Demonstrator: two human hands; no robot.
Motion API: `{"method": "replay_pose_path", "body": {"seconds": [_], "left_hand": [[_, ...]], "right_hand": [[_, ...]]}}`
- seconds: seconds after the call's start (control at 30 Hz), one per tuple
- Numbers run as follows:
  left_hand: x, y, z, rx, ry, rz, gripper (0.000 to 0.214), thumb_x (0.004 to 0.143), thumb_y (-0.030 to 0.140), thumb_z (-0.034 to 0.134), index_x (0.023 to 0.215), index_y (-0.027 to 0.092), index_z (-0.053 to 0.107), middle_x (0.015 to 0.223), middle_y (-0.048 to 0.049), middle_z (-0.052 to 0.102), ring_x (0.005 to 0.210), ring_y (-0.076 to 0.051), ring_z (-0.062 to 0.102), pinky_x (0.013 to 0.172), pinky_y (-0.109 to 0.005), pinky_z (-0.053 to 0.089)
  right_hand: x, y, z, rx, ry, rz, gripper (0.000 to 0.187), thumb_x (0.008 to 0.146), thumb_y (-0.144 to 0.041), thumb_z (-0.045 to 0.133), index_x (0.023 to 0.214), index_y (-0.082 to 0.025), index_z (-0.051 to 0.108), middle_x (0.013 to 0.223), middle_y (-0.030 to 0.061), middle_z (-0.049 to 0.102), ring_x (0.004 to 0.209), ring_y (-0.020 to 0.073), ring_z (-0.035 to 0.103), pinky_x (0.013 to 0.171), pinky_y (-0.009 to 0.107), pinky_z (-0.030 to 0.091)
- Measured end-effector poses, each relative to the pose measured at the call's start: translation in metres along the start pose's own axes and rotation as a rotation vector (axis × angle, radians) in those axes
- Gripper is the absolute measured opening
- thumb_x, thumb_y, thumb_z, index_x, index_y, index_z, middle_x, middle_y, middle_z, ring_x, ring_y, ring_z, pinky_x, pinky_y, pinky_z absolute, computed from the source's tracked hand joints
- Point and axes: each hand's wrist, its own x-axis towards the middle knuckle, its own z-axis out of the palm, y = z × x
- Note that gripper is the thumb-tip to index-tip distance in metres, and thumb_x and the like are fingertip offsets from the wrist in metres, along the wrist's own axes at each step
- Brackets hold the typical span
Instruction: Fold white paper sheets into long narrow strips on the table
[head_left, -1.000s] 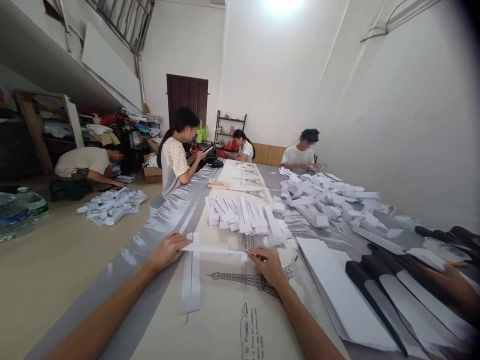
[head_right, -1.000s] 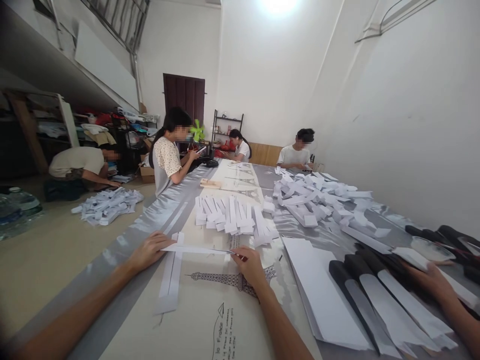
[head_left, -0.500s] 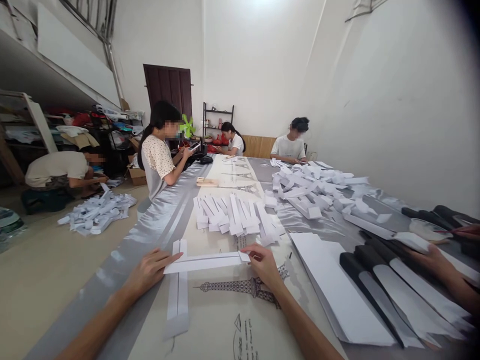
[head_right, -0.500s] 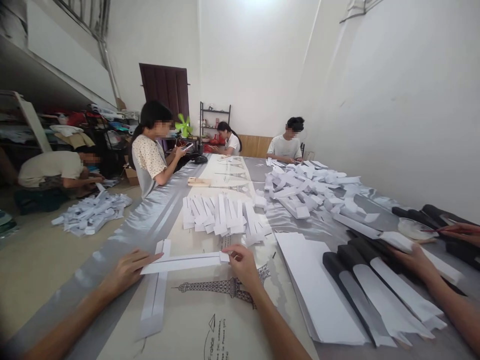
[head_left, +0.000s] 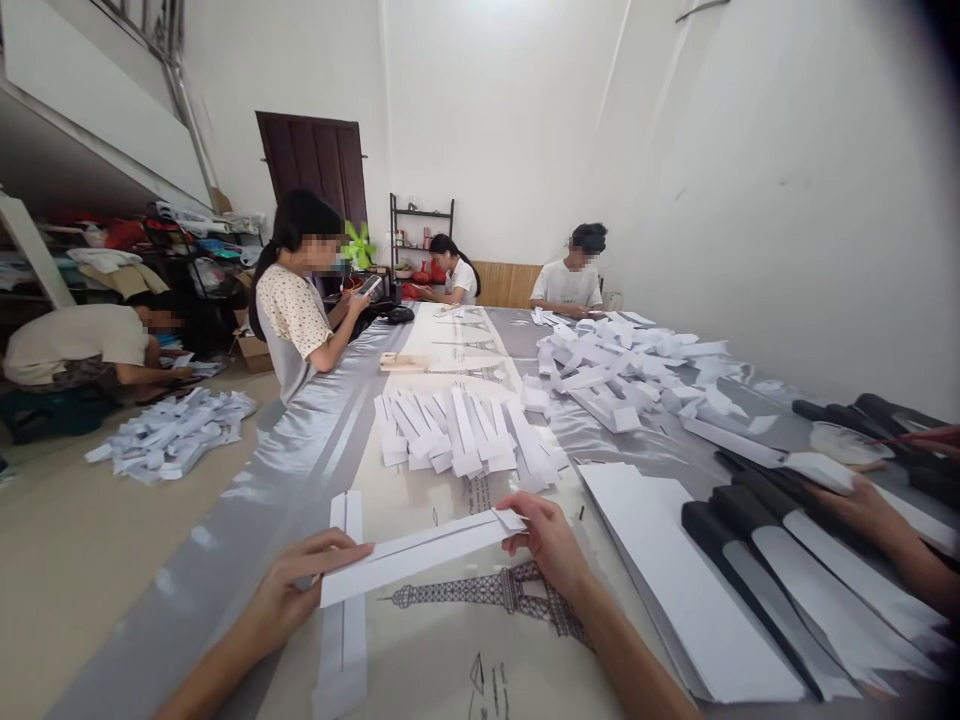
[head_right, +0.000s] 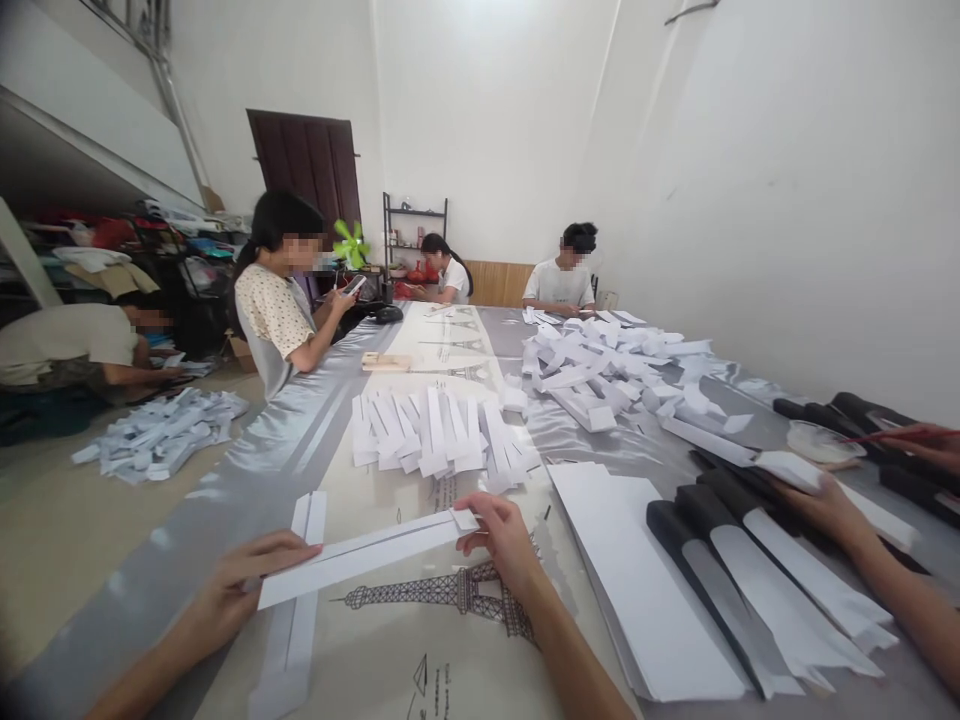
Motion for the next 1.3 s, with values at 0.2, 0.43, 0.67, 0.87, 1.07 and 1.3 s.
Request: {"method": "replay_pose_path", "body": {"seconds": [0.2, 0.43, 0.67, 0.87, 1.07, 1.3], "left_hand": [[-0.005, -0.003, -0.005, -0.296, 0.061, -0.185, 0.040, 0.101, 0.036, 0.042, 0.106, 0.021, 0.079, 0.102, -0.0114, 0.073, 0.092, -0.027, 0.068, 0.081, -0.036, 0.053], [-0.005, 0.006, -0.005, -0.229, -0.222, -0.426, 0.031, 0.092, 0.043, 0.062, 0.101, 0.018, 0.077, 0.080, -0.0040, 0.071, 0.073, -0.017, 0.061, 0.066, -0.023, 0.046], [-0.009, 0.020, 0.011, -0.246, -0.368, -0.389, 0.036, 0.096, 0.044, 0.058, 0.094, 0.014, 0.077, 0.072, -0.0023, 0.066, 0.063, -0.012, 0.048, 0.059, -0.021, 0.037], [-0.003, 0.041, 0.013, -0.243, -0.418, -0.381, 0.034, 0.097, 0.044, 0.057, 0.091, 0.015, 0.074, 0.067, 0.0010, 0.057, 0.060, -0.011, 0.043, 0.057, -0.021, 0.034], [-0.001, 0.051, 0.019, -0.238, -0.484, -0.381, 0.031, 0.099, 0.038, 0.054, 0.080, 0.017, 0.068, 0.060, 0.0055, 0.041, 0.056, -0.009, 0.037, 0.055, -0.020, 0.031], [0.001, 0.051, 0.015, -0.257, -0.499, -0.335, 0.028, 0.098, 0.036, 0.057, 0.080, 0.018, 0.069, 0.060, 0.0042, 0.052, 0.056, -0.009, 0.043, 0.057, -0.020, 0.034]], "right_hand": [[-0.003, -0.002, 0.006, -0.087, 0.030, 0.039, 0.042, 0.079, -0.049, 0.078, 0.107, -0.019, 0.074, 0.076, 0.0004, 0.068, 0.061, 0.0132, 0.058, 0.054, 0.025, 0.052], [-0.013, -0.005, 0.020, -0.189, -0.053, 0.098, 0.033, 0.078, -0.048, 0.080, 0.085, -0.016, 0.072, 0.070, 0.0007, 0.065, 0.061, 0.0137, 0.055, 0.052, 0.024, 0.042], [-0.025, -0.005, 0.045, -0.345, -0.233, 0.110, 0.034, 0.086, -0.053, 0.071, 0.084, -0.019, 0.069, 0.065, -0.0002, 0.058, 0.058, 0.0139, 0.048, 0.050, 0.025, 0.034], [-0.040, -0.003, 0.074, -0.313, -0.236, 0.125, 0.033, 0.082, -0.053, 0.074, 0.079, -0.020, 0.070, 0.061, 0.0008, 0.058, 0.057, 0.0156, 0.051, 0.051, 0.026, 0.039], [-0.054, 0.003, 0.096, -0.308, -0.322, 0.170, 0.031, 0.083, -0.053, 0.072, 0.082, -0.022, 0.072, 0.064, 0.0027, 0.066, 0.056, 0.0168, 0.058, 0.052, 0.026, 0.041], [-0.053, -0.006, 0.087, -0.423, -0.493, 0.232, 0.048, 0.092, -0.054, 0.062, 0.057, -0.021, 0.060, 0.044, -0.0020, 0.049, 0.038, 0.0136, 0.049, 0.042, 0.025, 0.031]]}}
